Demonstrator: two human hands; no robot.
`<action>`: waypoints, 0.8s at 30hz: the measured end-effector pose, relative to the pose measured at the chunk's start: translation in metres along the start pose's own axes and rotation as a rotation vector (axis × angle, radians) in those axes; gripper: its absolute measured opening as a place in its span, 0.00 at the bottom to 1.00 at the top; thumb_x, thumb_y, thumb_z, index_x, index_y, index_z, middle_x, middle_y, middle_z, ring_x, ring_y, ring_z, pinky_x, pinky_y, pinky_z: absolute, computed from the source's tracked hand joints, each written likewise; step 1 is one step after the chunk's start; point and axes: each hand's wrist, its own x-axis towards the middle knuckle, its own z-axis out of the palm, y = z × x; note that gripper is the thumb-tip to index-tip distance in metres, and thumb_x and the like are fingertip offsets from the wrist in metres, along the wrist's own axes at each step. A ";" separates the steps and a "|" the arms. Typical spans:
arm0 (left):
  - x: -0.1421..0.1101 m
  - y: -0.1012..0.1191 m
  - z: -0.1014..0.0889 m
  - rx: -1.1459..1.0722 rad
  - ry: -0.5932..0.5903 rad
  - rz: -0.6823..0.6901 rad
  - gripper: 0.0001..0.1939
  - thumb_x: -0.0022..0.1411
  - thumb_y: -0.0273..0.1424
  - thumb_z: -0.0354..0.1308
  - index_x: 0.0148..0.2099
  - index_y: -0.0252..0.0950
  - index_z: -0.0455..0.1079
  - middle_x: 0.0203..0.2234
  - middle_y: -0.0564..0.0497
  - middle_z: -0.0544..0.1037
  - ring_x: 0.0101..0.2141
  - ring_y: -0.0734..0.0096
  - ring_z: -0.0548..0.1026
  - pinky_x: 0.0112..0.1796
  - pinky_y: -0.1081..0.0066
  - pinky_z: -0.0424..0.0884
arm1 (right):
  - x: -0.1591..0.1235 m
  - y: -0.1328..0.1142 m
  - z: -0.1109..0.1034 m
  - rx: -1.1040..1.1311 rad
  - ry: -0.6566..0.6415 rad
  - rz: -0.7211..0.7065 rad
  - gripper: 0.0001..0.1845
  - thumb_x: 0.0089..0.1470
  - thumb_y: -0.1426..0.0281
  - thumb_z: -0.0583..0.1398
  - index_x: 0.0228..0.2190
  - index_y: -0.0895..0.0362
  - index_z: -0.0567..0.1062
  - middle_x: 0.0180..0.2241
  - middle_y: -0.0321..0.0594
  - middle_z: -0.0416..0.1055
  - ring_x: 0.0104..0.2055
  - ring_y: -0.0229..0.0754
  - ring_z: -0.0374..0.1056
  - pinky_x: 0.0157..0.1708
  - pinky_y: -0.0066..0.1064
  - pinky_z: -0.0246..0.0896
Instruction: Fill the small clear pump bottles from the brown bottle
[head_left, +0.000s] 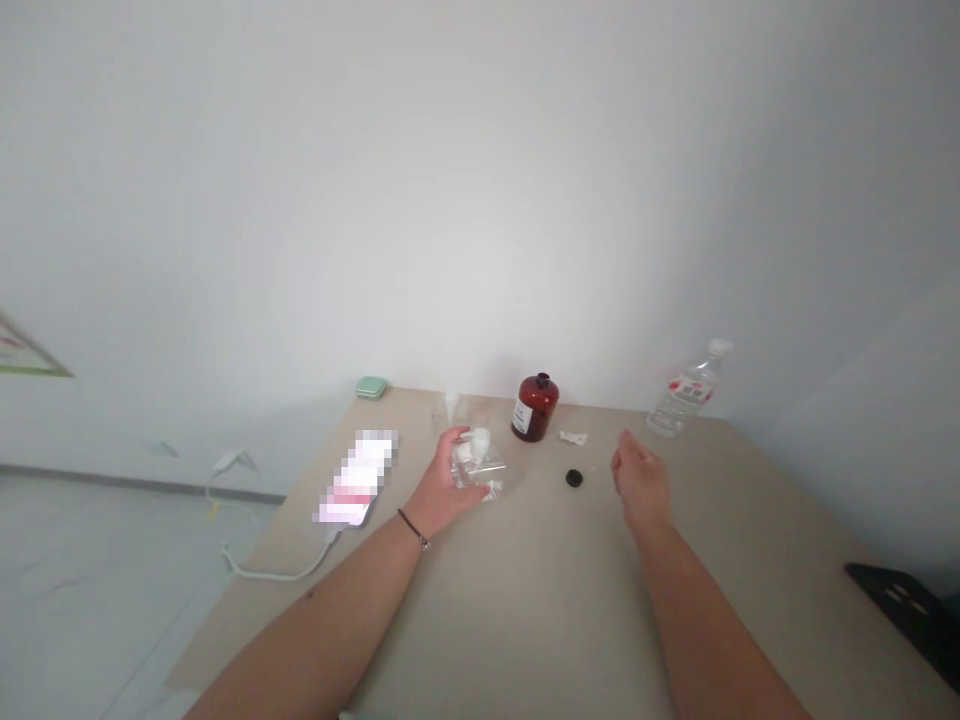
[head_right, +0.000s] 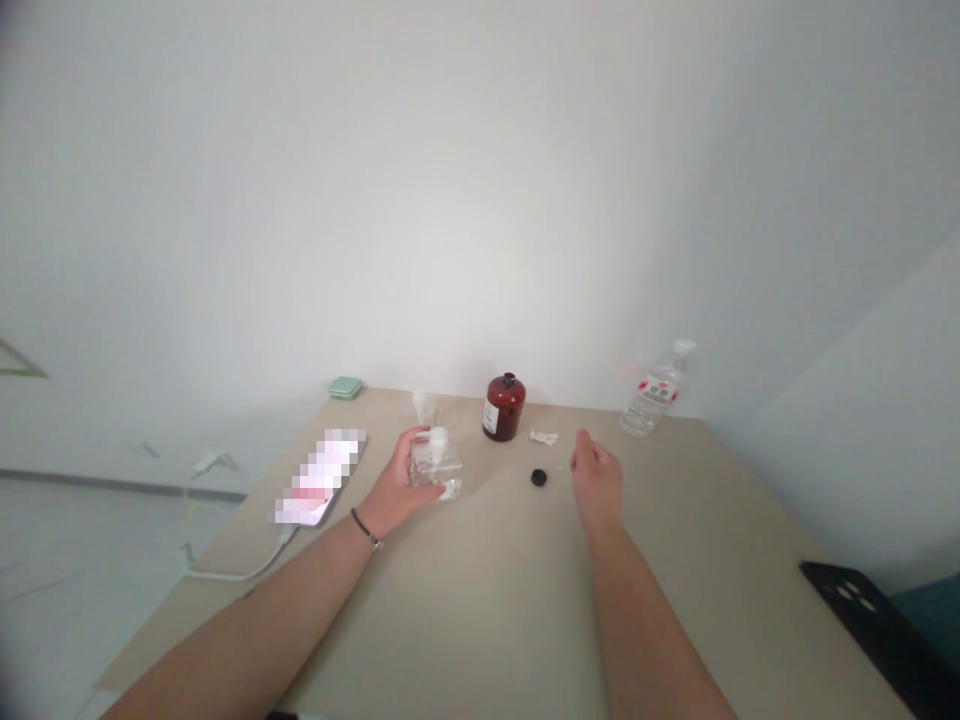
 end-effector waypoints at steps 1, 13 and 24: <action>0.000 0.000 -0.001 0.058 -0.005 0.029 0.44 0.43 0.27 0.73 0.61 0.45 0.60 0.52 0.49 0.71 0.52 0.53 0.72 0.58 0.53 0.62 | 0.007 0.005 -0.006 -0.146 0.057 -0.066 0.27 0.61 0.48 0.48 0.19 0.51 0.64 0.16 0.36 0.61 0.22 0.43 0.60 0.26 0.35 0.51; 0.001 0.003 -0.001 0.223 -0.145 0.113 0.50 0.44 0.32 0.74 0.65 0.41 0.53 0.54 0.41 0.69 0.53 0.50 0.72 0.58 0.51 0.63 | 0.013 0.011 0.003 -0.507 0.075 -0.197 0.21 0.58 0.61 0.57 0.50 0.55 0.76 0.58 0.60 0.64 0.59 0.69 0.58 0.52 0.60 0.48; -0.004 0.009 -0.001 0.297 -0.356 0.074 0.52 0.42 0.31 0.75 0.66 0.40 0.54 0.52 0.43 0.73 0.48 0.54 0.75 0.52 0.57 0.69 | -0.067 -0.064 0.056 -0.546 -0.619 -0.533 0.17 0.57 0.55 0.60 0.43 0.53 0.75 0.27 0.35 0.71 0.28 0.42 0.66 0.29 0.29 0.50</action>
